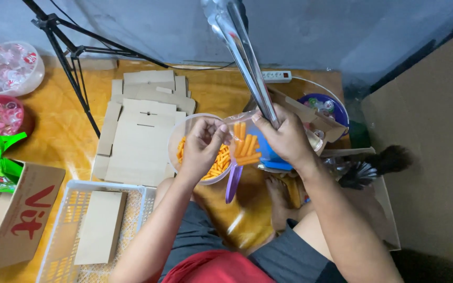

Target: The person uses tongs to transfer cashew nuts and orange stick snacks from plastic containers into small clear bags, then places the filled bags into cardboard boxes. The person sits on the floor surrounded by packaging materials and snack containers.

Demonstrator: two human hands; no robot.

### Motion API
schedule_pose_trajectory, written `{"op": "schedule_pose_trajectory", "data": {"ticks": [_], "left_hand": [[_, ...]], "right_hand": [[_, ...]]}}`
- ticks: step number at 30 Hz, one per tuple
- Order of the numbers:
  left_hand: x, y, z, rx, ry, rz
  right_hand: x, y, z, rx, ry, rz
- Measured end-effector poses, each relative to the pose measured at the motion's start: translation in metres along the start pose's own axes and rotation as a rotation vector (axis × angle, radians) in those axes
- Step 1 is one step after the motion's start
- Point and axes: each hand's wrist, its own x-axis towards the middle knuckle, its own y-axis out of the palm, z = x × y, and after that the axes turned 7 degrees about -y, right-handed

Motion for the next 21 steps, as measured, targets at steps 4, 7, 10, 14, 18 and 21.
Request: {"op": "schedule_pose_trajectory", "data": {"ticks": [4, 7, 10, 14, 18, 21], "left_hand": [[0.003, 0.004, -0.004, -0.065, -0.115, -0.072], [0.001, 0.017, 0.015, -0.155, -0.336, -0.182], [-0.001, 0.033, 0.058, -0.274, -0.560, -0.189], [0.004, 0.066, 0.069, -0.288, -0.574, -0.136], [0.037, 0.084, 0.064, -0.369, -0.464, -0.057], [0.070, 0.067, 0.124, 0.528, -0.423, -0.058]], "right_hand": [[0.002, -0.021, -0.001, -0.026, 0.018, -0.120], [0.009, -0.042, -0.018, 0.094, 0.143, -0.251], [0.020, -0.052, -0.027, 0.263, 0.107, -0.388], [0.016, -0.048, -0.024, 0.331, 0.058, -0.415], [0.012, -0.051, -0.008, 0.257, 0.009, -0.383], [0.020, -0.053, -0.033, 0.237, 0.044, -0.395]]}}
